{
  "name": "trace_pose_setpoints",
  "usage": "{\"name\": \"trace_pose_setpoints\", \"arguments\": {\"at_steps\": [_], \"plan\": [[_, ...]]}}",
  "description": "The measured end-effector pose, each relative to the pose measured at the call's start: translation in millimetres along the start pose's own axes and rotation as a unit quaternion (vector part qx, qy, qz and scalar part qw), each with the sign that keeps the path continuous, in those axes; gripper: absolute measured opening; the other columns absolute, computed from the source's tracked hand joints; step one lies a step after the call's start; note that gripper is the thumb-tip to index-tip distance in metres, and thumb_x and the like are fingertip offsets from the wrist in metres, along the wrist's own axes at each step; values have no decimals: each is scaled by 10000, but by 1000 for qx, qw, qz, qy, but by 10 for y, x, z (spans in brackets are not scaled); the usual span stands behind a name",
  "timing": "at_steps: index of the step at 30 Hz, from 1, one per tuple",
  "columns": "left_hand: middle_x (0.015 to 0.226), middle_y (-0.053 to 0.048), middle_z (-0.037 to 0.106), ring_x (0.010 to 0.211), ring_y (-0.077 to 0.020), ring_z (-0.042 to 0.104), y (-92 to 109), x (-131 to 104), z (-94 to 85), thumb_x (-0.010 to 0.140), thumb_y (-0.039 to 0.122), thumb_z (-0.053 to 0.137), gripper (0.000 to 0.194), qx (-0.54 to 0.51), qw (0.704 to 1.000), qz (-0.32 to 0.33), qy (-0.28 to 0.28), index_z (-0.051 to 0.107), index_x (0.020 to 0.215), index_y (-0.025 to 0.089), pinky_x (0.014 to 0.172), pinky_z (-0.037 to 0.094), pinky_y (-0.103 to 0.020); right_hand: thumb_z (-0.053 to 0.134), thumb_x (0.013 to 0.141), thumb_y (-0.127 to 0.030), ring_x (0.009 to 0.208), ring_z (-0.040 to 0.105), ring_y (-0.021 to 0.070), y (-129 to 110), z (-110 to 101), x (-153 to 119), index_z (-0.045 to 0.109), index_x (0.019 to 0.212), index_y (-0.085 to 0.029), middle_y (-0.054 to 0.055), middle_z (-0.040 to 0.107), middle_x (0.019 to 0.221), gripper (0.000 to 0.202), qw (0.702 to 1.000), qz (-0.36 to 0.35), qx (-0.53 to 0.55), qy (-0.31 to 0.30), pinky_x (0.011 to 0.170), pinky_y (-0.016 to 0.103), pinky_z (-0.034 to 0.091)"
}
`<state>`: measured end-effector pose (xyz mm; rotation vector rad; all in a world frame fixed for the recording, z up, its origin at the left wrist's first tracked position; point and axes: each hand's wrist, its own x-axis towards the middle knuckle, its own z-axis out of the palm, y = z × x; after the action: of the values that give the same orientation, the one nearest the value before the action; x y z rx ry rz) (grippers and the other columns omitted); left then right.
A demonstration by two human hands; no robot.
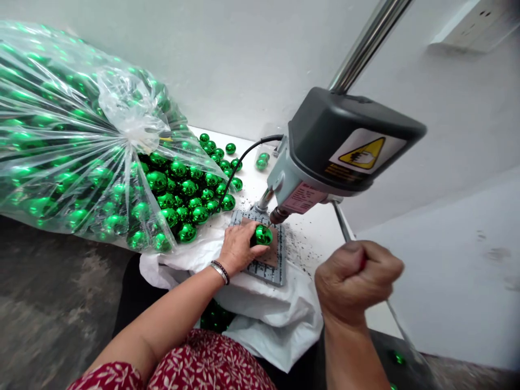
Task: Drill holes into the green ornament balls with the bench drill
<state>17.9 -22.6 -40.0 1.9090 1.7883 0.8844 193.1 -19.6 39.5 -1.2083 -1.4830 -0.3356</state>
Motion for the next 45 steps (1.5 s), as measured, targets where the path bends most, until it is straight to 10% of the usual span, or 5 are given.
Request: {"name": "trace_pose_setpoints", "arguments": {"at_steps": [20,27,34,40,45], "plan": [[1185,-97,681,1082,-276,617,-166,-762,-657,734,408,748,586,-38,970,151,-188,581,1258,207,964,471,-431,376,872,-330,672,380,39,-456,42,1024,414,726,-153,-13,437,712,233,994,105,-2,-14,704,277,307],[1263,-130,647,1150,-307,569,-388,-411,-956,894,319,561,382,155,984,-32,83,598,1260,214,1015,424,-467,354,907,-344,816,491,85,-278,101,995,506,835,-139,42,517,851,265,996,85,-2,-16,751,306,328],[1116,-196,673,1102,-390,563,-456,-51,-1088,798,223,610,438,335,935,-119,5,588,1227,137,946,397,-531,357,894,-343,746,434,67,-236,105,954,506,822,-129,36,474,802,271,998,62,19,1,724,300,318],[1142,-100,670,998,-264,628,-312,-176,-1125,796,368,655,591,-32,991,-116,59,510,1344,203,920,476,-436,353,893,-366,723,427,49,-371,56,937,446,767,-161,-1,423,747,258,998,60,35,5,712,292,333],[1037,-62,680,741,-131,651,-241,-223,-832,801,495,623,519,-500,843,-191,-54,551,1243,232,714,537,-298,383,900,-329,701,408,33,-443,32,954,418,737,-154,-14,437,732,241,996,62,62,8,719,268,351]]}}
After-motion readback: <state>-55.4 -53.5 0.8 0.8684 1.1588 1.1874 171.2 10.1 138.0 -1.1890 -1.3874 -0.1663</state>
